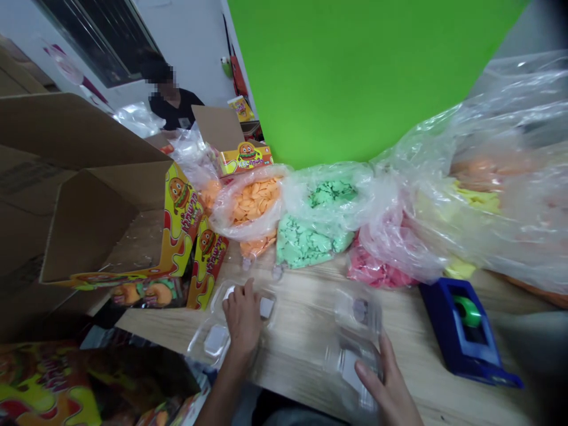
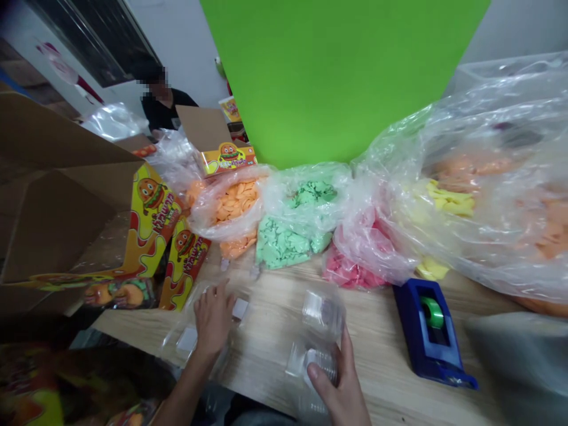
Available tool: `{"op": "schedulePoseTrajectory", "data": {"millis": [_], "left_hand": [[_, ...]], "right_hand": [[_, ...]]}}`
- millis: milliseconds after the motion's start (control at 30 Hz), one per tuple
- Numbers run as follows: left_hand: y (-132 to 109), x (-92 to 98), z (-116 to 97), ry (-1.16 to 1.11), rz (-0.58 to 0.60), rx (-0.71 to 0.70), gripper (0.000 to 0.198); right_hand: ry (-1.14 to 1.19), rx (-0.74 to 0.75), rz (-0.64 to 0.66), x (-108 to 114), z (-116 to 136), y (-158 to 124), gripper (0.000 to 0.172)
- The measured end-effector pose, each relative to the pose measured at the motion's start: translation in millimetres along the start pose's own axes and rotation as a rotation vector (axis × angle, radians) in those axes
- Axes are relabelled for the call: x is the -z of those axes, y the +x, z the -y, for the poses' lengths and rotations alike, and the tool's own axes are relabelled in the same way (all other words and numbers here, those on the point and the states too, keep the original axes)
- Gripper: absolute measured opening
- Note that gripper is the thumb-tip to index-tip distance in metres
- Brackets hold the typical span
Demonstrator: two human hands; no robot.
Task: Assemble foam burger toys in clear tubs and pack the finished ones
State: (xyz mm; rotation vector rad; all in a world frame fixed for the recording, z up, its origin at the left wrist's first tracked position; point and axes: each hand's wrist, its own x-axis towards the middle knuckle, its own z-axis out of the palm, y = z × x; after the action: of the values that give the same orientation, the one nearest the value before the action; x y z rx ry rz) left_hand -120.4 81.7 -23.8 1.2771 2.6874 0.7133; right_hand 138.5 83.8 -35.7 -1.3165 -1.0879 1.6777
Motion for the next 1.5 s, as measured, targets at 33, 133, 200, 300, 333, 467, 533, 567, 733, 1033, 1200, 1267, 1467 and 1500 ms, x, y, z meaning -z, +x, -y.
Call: {"op": "schedulePoseTrajectory", "data": {"millis": [33,133,200,300,333,467,533,567,733,1033,1200,1267,1467,1500], "left_hand": [[1.2,0.1,0.4,0.015,-0.015,0.005,0.034],[-2.3,2.4,-6.4,-0.001,-0.018,-0.013,0.036],[-13.4,5.3,-19.0,-0.067,0.068,-0.090,0.033],[-38.8,10.8,-46.1,-0.356,0.497,-0.229,0.026],[-47.0,12.6,-55.1,-0.463,0.646,-0.234,0.024],[-65.3,17.3,-79.0,-0.678,0.795,-0.073,0.020],[-66.1,17.8,-82.3,-0.690,0.761,-0.014,0.023],[-65.6,17.7,-82.5,-0.688,0.749,-0.004,0.024],[-62.5,14.4,-78.9,-0.734,0.683,0.022,0.023],[-42.4,9.3,-81.1,-0.933,0.493,0.154,0.023],[-41.8,5.5,-91.4,-0.918,0.440,0.160,0.031],[-42.9,3.9,-92.1,-0.893,0.421,0.130,0.031],[-34.6,0.3,-77.1,-0.746,0.344,0.099,0.023],[-32.7,-0.7,-72.8,-0.711,0.323,0.109,0.027]], "right_hand": [[-0.008,0.015,-0.004,-1.7,-0.2,-0.6,0.089],[0.027,0.042,0.004,-8.5,0.1,-3.5,0.090],[0.082,0.036,0.034,-13.7,2.5,-6.0,0.091],[0.141,0.030,0.064,-20.9,8.4,-8.5,0.095],[0.152,0.041,0.072,-22.7,10.3,-8.9,0.097],[0.140,0.121,0.058,-25.9,15.2,-9.4,0.104],[0.121,0.128,0.043,-25.2,17.4,-9.8,0.100],[0.118,0.125,0.046,-24.6,18.8,-10.0,0.097],[0.116,0.154,0.060,-19.8,24.0,-10.2,0.091],[0.123,0.196,0.160,-20.2,6.9,-13.5,0.089],[0.236,0.230,0.270,-29.2,10.1,-16.6,0.091],[0.236,0.218,0.248,-30.6,9.6,-17.0,0.092],[0.193,0.086,0.086,-18.2,2.2,-15.9,0.088],[0.184,0.048,0.037,-13.5,2.1,-15.1,0.087]]}}
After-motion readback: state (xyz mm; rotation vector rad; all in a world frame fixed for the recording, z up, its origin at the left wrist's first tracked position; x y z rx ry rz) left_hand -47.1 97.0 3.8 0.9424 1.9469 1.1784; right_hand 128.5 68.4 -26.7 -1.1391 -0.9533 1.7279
